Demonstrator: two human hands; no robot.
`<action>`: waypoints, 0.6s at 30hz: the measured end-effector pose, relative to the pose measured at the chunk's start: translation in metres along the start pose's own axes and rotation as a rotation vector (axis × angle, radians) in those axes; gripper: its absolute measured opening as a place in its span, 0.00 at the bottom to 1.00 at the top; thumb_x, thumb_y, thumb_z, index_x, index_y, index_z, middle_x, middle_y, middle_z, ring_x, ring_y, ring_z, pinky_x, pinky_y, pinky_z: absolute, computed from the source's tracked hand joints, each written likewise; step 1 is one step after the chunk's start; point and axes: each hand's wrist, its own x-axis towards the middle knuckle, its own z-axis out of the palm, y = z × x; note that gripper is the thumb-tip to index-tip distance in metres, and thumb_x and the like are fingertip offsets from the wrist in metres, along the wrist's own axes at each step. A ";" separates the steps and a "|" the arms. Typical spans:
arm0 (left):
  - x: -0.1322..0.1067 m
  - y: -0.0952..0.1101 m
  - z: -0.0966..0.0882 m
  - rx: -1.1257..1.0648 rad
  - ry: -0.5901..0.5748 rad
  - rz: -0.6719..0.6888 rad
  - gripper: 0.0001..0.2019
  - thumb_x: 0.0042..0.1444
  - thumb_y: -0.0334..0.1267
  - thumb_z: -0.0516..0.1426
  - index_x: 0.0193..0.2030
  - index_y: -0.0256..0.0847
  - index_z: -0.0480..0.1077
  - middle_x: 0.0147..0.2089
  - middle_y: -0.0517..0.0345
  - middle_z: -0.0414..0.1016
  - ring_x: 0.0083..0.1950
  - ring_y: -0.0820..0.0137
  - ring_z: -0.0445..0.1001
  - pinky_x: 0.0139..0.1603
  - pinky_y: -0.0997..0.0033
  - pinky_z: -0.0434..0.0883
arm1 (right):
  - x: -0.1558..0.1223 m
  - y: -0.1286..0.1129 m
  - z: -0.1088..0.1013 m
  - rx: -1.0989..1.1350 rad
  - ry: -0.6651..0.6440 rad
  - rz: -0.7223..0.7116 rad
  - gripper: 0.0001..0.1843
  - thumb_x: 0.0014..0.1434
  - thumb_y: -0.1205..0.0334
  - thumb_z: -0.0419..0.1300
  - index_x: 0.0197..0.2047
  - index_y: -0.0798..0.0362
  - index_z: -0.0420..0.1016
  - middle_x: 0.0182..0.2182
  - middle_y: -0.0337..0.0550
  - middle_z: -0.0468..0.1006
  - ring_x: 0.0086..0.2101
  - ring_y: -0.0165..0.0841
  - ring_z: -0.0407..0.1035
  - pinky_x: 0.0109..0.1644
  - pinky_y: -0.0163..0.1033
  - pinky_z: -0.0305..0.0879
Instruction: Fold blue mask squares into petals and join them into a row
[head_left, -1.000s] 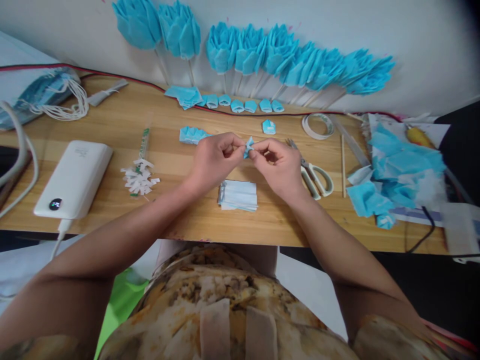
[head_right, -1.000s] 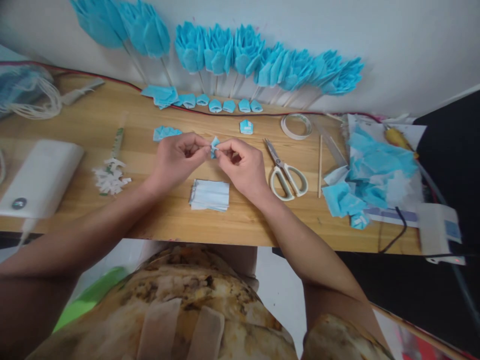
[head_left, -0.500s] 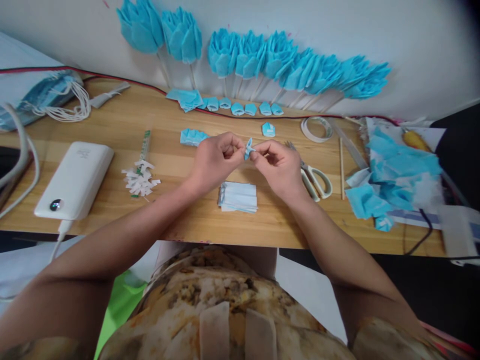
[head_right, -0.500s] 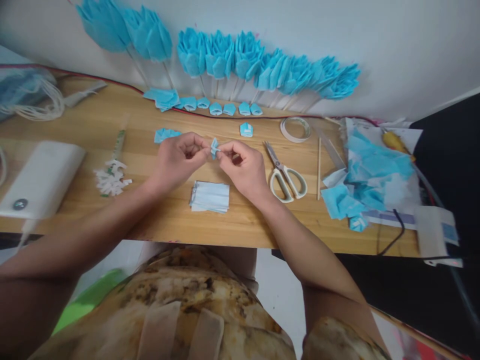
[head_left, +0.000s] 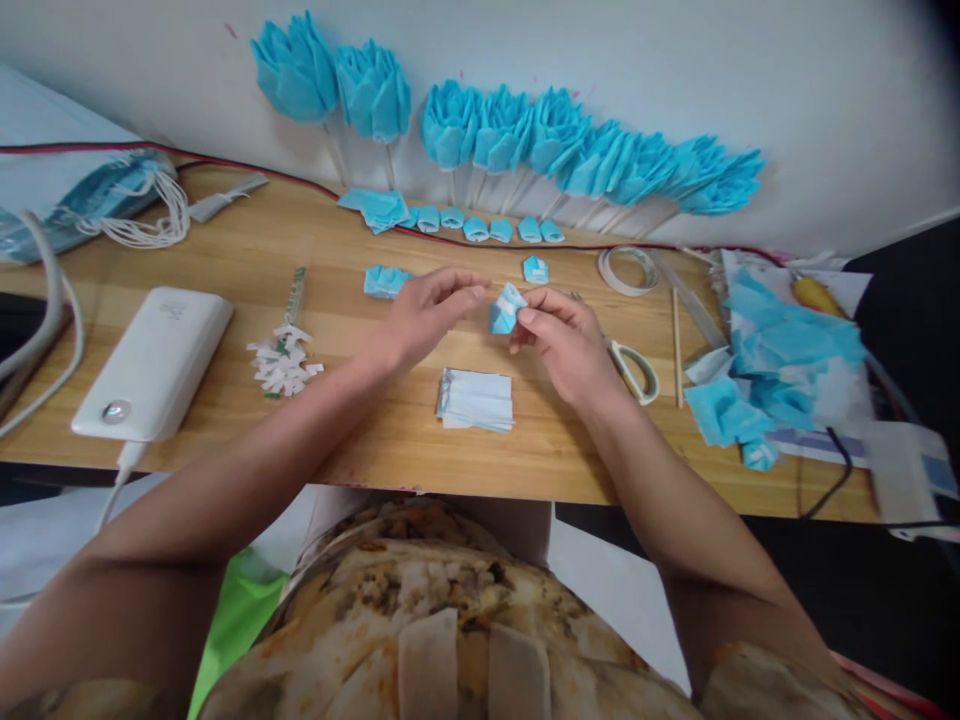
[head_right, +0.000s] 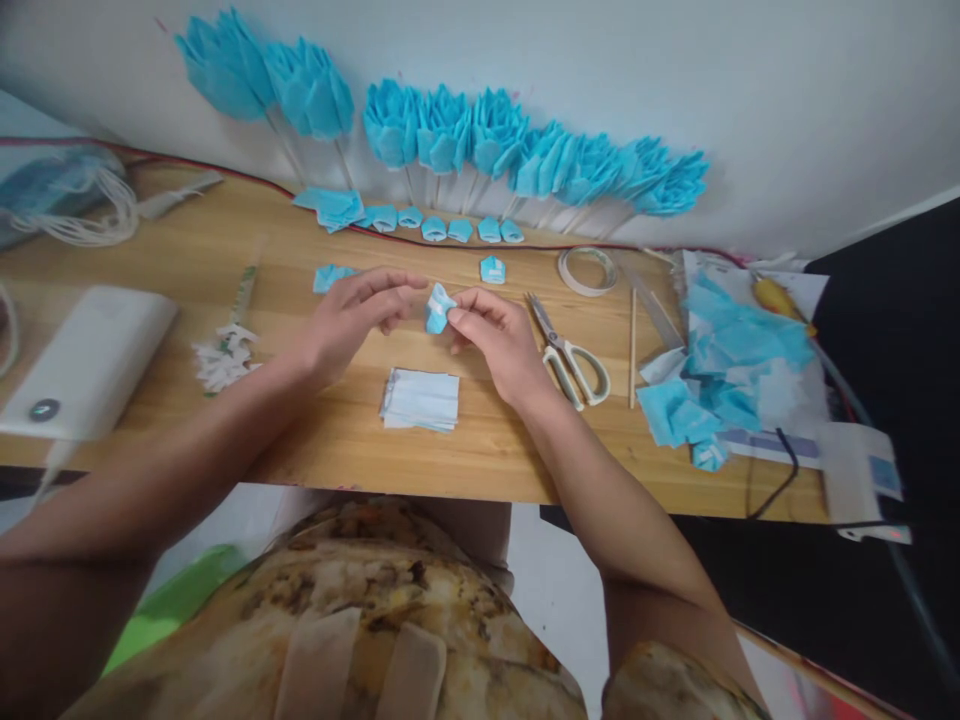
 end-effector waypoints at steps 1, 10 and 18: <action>0.000 0.000 0.000 -0.017 -0.031 -0.023 0.12 0.59 0.43 0.59 0.42 0.39 0.79 0.29 0.59 0.72 0.31 0.73 0.66 0.32 0.71 0.64 | 0.000 -0.001 0.000 0.008 -0.011 0.017 0.05 0.51 0.58 0.67 0.29 0.49 0.78 0.25 0.35 0.75 0.27 0.27 0.67 0.29 0.34 0.68; 0.002 -0.004 -0.001 -0.092 -0.104 -0.067 0.08 0.51 0.42 0.64 0.33 0.39 0.78 0.29 0.60 0.74 0.29 0.76 0.63 0.30 0.74 0.62 | 0.000 0.001 -0.001 0.034 -0.044 0.049 0.04 0.53 0.60 0.66 0.29 0.51 0.78 0.25 0.35 0.75 0.27 0.26 0.69 0.29 0.33 0.69; 0.000 0.000 -0.002 -0.035 -0.057 -0.035 0.06 0.53 0.39 0.63 0.29 0.39 0.75 0.30 0.60 0.76 0.31 0.74 0.68 0.34 0.72 0.65 | 0.004 0.007 -0.006 -0.030 -0.001 0.042 0.06 0.57 0.58 0.63 0.32 0.50 0.79 0.26 0.36 0.75 0.28 0.28 0.69 0.29 0.34 0.68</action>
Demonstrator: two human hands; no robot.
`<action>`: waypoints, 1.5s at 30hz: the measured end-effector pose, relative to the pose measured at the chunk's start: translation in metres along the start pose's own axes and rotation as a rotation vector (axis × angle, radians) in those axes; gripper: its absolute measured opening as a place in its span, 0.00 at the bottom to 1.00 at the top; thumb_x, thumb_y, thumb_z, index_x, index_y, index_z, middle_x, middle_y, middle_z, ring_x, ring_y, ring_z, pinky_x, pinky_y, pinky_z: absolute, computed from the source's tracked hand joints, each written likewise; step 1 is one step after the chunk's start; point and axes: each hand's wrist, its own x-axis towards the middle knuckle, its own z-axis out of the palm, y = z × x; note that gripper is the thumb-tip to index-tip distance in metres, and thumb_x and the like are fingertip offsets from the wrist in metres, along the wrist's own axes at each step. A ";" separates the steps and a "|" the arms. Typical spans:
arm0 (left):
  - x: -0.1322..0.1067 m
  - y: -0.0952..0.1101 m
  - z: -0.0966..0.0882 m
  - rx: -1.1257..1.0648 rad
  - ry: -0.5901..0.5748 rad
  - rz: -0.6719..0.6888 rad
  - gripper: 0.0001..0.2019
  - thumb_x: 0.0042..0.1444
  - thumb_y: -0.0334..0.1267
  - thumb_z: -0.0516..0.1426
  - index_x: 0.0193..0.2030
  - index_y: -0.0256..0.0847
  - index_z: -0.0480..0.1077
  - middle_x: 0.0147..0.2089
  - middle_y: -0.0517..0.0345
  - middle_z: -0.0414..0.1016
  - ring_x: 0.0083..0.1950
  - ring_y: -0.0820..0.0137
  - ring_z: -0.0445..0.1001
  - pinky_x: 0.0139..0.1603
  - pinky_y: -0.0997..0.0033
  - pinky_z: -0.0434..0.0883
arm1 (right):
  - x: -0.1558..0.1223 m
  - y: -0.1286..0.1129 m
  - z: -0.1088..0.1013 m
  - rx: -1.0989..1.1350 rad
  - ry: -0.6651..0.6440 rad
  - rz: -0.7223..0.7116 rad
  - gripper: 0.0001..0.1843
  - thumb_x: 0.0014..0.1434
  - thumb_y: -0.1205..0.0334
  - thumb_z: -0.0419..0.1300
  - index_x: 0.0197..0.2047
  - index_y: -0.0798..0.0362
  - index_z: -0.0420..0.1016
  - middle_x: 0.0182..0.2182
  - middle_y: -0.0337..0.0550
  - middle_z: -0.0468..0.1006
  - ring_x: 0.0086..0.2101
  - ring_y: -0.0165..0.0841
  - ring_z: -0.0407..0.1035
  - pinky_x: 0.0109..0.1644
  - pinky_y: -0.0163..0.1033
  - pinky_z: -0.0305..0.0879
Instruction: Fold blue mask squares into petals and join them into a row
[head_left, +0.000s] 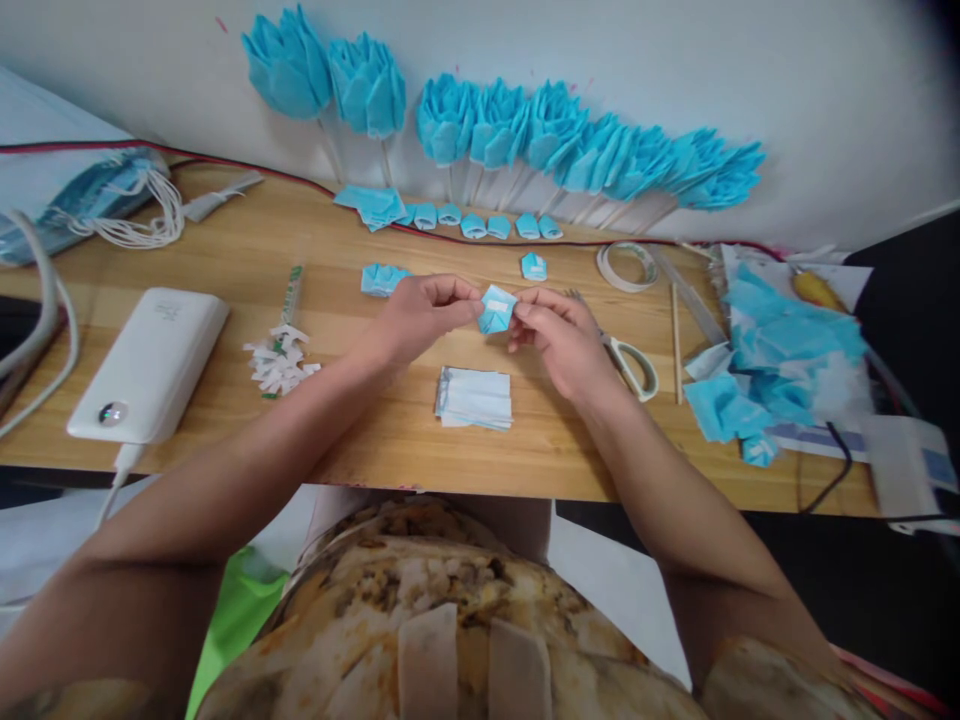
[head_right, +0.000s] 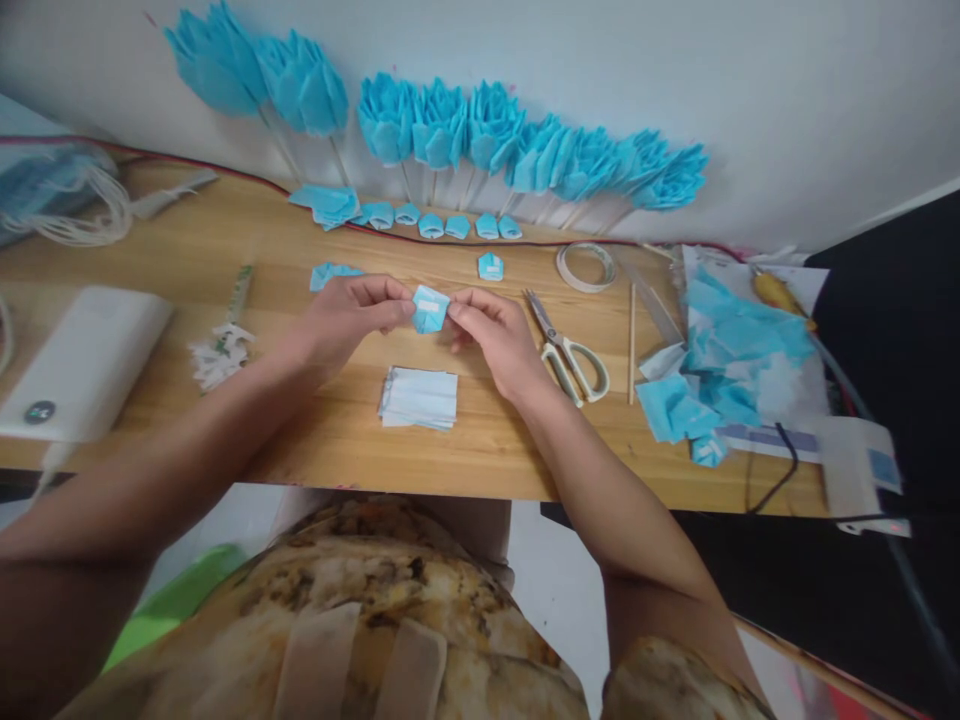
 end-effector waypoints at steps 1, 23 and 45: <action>0.000 0.000 0.000 0.006 0.023 0.005 0.06 0.53 0.38 0.63 0.28 0.39 0.74 0.29 0.61 0.75 0.31 0.74 0.68 0.35 0.72 0.66 | 0.000 0.000 0.000 -0.042 0.037 -0.020 0.07 0.58 0.58 0.62 0.35 0.50 0.80 0.27 0.37 0.76 0.29 0.28 0.69 0.29 0.34 0.68; -0.002 -0.007 0.007 0.104 0.037 0.160 0.04 0.54 0.34 0.63 0.28 0.40 0.76 0.26 0.63 0.73 0.28 0.75 0.65 0.30 0.71 0.61 | -0.014 -0.011 0.014 -0.761 0.182 -0.568 0.05 0.59 0.66 0.65 0.31 0.50 0.76 0.28 0.37 0.81 0.29 0.30 0.69 0.39 0.40 0.65; -0.001 -0.005 0.006 0.025 0.028 0.103 0.04 0.53 0.35 0.64 0.29 0.39 0.78 0.29 0.60 0.77 0.30 0.75 0.67 0.32 0.73 0.63 | -0.014 -0.011 0.012 -0.680 0.138 -0.474 0.07 0.61 0.65 0.61 0.32 0.50 0.78 0.28 0.37 0.79 0.30 0.30 0.69 0.37 0.39 0.65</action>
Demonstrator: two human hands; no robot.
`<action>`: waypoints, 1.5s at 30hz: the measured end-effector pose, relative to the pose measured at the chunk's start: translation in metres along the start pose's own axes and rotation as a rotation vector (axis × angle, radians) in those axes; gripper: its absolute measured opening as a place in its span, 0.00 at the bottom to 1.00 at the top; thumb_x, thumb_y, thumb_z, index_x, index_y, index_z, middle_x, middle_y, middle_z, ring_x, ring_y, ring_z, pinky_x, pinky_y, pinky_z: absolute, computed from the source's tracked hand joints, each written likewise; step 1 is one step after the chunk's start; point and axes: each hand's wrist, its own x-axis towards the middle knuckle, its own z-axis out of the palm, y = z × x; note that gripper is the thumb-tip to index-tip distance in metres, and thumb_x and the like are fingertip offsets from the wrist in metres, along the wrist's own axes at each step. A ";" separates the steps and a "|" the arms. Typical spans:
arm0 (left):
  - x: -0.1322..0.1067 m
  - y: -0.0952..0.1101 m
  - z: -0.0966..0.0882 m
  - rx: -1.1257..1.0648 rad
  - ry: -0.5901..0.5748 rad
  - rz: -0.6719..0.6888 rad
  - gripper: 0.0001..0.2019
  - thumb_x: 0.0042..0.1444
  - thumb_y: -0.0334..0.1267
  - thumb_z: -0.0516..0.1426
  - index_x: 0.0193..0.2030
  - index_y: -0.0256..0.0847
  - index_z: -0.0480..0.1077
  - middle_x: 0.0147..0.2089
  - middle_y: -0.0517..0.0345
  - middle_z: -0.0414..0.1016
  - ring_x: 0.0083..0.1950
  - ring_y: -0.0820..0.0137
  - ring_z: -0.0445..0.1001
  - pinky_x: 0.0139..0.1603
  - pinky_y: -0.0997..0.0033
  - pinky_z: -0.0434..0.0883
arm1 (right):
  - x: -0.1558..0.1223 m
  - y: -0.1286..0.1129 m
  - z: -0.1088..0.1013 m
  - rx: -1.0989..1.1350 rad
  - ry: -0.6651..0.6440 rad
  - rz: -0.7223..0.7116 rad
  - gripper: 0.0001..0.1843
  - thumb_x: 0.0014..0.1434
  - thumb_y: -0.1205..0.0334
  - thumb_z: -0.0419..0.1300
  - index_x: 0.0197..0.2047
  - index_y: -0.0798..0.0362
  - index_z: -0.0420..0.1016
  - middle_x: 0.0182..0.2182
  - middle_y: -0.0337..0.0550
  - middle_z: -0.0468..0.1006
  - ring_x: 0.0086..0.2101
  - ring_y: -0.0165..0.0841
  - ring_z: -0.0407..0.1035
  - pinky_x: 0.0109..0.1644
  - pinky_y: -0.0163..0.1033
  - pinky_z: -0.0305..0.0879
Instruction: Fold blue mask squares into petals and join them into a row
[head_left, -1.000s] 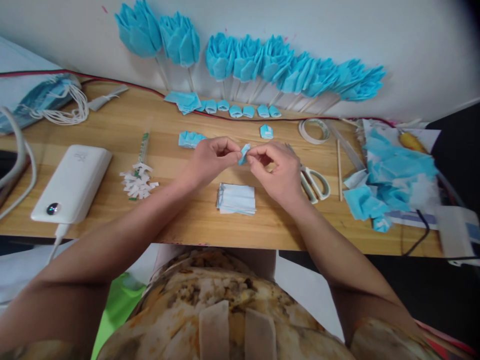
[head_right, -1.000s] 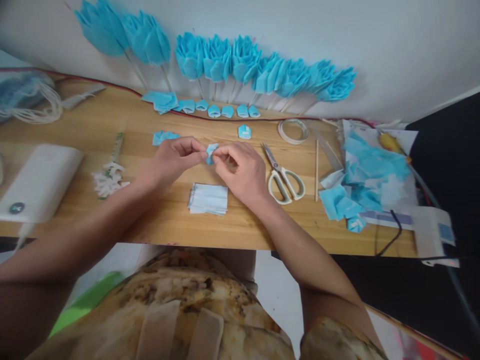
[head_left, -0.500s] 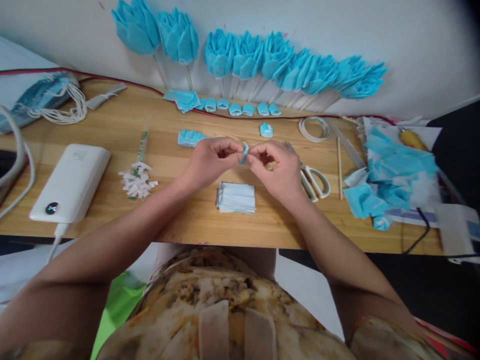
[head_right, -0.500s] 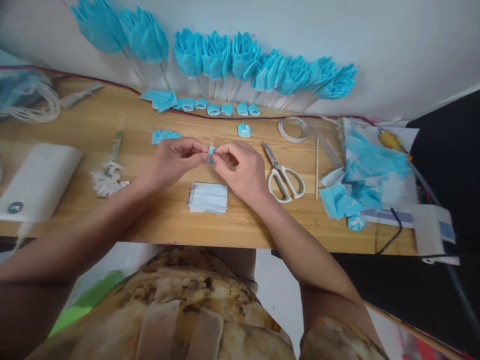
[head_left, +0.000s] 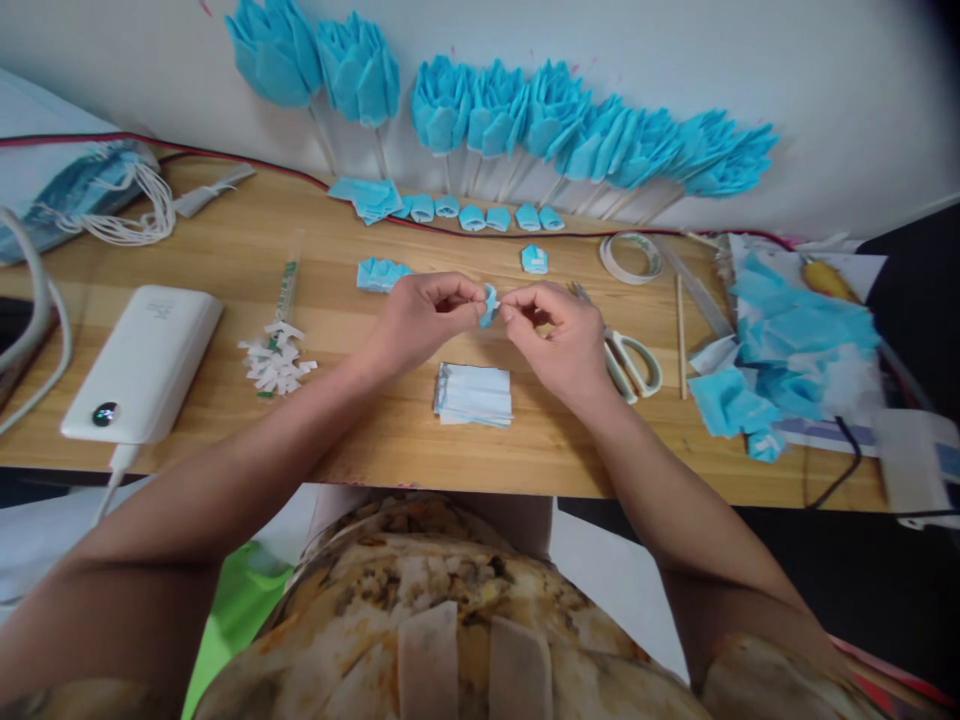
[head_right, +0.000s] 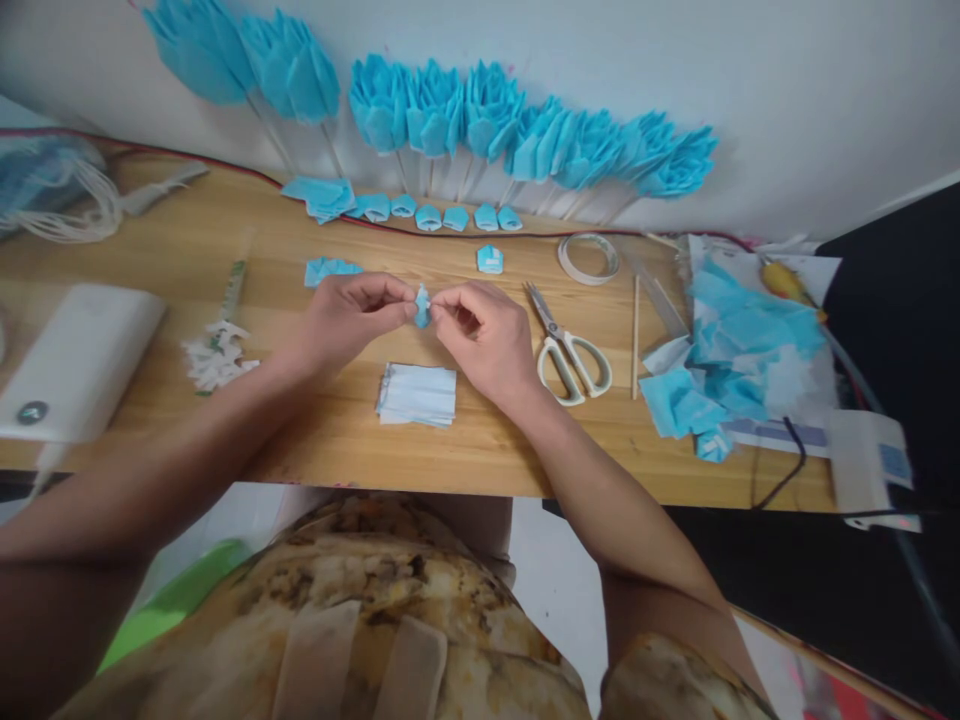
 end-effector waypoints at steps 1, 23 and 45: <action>0.000 0.000 0.000 -0.003 0.004 -0.007 0.03 0.52 0.35 0.64 0.29 0.39 0.78 0.29 0.60 0.77 0.30 0.75 0.67 0.32 0.73 0.63 | 0.000 -0.001 0.000 0.003 0.011 -0.003 0.07 0.60 0.65 0.61 0.31 0.50 0.78 0.27 0.37 0.79 0.30 0.30 0.68 0.37 0.39 0.65; -0.048 0.074 -0.117 -0.208 0.481 0.279 0.06 0.51 0.32 0.63 0.25 0.46 0.75 0.22 0.61 0.62 0.26 0.71 0.58 0.30 0.68 0.55 | 0.050 -0.072 0.095 0.052 -0.522 -0.165 0.10 0.63 0.63 0.58 0.37 0.53 0.81 0.31 0.40 0.79 0.32 0.31 0.67 0.37 0.38 0.57; -0.057 0.038 -0.118 -0.239 0.355 0.052 0.09 0.57 0.32 0.62 0.26 0.40 0.71 0.22 0.63 0.62 0.24 0.76 0.60 0.29 0.73 0.61 | 0.051 -0.068 0.113 -0.080 -0.746 -0.230 0.21 0.65 0.66 0.55 0.57 0.50 0.81 0.47 0.46 0.87 0.48 0.39 0.77 0.56 0.44 0.66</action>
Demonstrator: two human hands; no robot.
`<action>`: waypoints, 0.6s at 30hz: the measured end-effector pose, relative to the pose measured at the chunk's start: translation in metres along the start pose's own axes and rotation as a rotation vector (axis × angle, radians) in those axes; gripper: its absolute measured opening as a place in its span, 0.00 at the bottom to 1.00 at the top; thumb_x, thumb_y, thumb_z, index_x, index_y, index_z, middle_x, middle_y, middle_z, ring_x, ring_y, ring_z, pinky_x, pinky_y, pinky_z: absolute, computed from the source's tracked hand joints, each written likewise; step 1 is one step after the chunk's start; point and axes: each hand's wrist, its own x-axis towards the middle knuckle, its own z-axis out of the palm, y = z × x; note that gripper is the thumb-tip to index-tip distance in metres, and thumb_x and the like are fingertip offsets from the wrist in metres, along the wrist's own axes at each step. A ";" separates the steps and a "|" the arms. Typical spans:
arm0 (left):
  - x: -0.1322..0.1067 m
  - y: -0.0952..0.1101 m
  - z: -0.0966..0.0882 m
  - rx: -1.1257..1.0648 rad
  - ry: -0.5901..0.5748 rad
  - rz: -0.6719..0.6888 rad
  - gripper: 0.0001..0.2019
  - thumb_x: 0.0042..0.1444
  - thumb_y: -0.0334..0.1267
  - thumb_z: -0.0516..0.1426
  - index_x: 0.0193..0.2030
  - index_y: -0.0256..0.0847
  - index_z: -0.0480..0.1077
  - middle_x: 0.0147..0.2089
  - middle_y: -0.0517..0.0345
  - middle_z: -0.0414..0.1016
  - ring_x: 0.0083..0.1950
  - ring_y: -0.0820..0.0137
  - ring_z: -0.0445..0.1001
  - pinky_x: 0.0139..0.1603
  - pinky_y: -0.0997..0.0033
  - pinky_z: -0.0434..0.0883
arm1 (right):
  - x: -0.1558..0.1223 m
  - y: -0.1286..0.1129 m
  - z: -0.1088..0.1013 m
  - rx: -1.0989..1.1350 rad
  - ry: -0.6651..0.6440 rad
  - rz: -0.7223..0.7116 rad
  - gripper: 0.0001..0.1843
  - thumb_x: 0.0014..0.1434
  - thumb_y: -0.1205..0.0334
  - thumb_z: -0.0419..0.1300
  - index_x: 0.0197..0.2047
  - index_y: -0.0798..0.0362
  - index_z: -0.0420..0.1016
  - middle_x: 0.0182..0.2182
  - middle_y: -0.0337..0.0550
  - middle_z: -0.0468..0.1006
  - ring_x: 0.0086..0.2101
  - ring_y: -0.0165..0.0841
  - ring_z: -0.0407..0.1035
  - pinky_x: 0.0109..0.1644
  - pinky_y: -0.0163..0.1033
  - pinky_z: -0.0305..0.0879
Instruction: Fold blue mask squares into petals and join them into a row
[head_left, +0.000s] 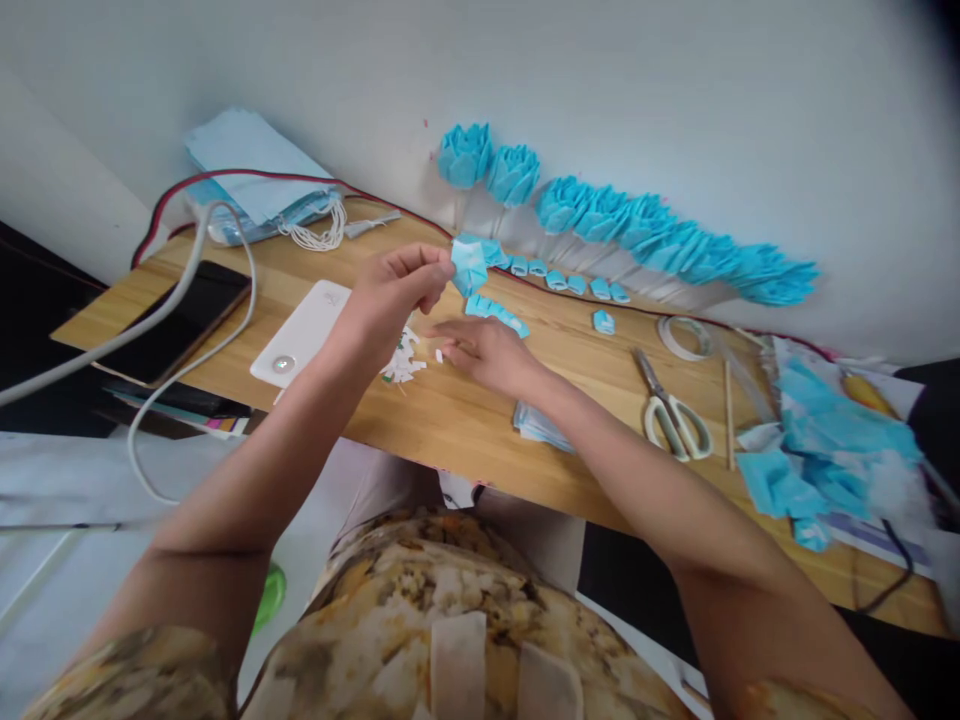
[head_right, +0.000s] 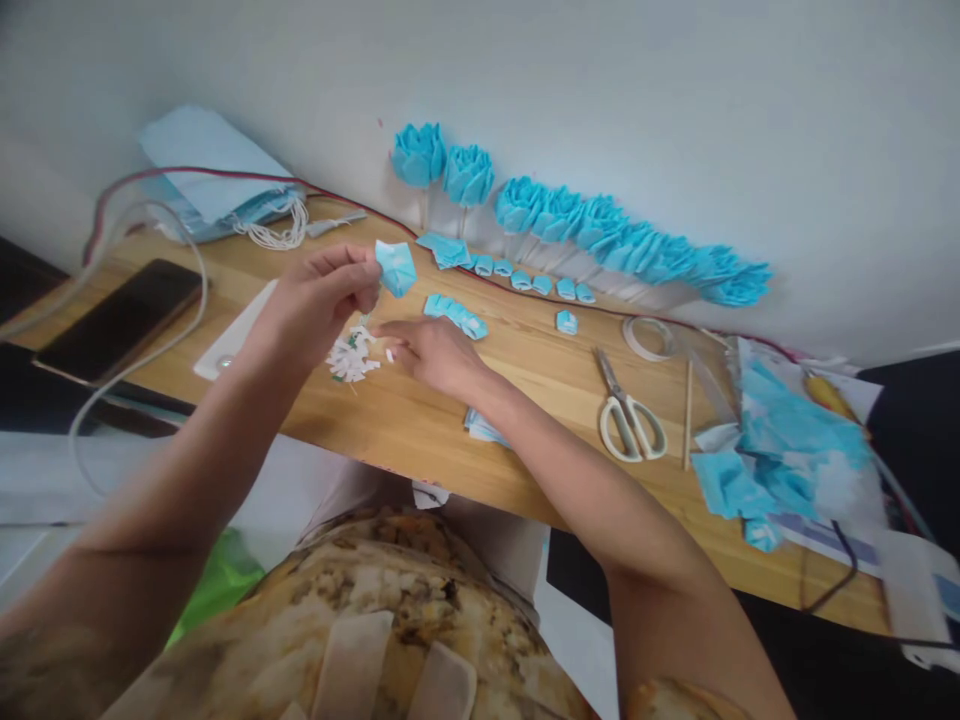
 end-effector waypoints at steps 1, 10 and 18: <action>-0.001 -0.001 0.001 -0.002 -0.015 -0.009 0.09 0.56 0.32 0.62 0.26 0.41 0.71 0.21 0.63 0.62 0.24 0.76 0.60 0.28 0.73 0.61 | -0.003 0.001 -0.003 0.000 0.000 0.033 0.25 0.63 0.69 0.55 0.61 0.49 0.78 0.45 0.45 0.87 0.47 0.39 0.78 0.54 0.44 0.67; -0.001 -0.006 0.013 0.001 -0.071 -0.034 0.11 0.55 0.37 0.63 0.24 0.42 0.70 0.21 0.63 0.61 0.25 0.75 0.60 0.28 0.71 0.61 | -0.029 0.014 -0.029 0.270 0.220 0.078 0.10 0.58 0.67 0.54 0.39 0.51 0.76 0.47 0.46 0.85 0.47 0.37 0.77 0.51 0.43 0.68; -0.003 0.014 0.000 -0.098 0.029 0.062 0.09 0.59 0.32 0.61 0.27 0.40 0.73 0.21 0.63 0.62 0.24 0.76 0.61 0.28 0.74 0.60 | 0.018 -0.008 -0.011 0.417 0.083 0.035 0.10 0.60 0.64 0.55 0.32 0.53 0.77 0.34 0.41 0.83 0.37 0.33 0.73 0.46 0.39 0.66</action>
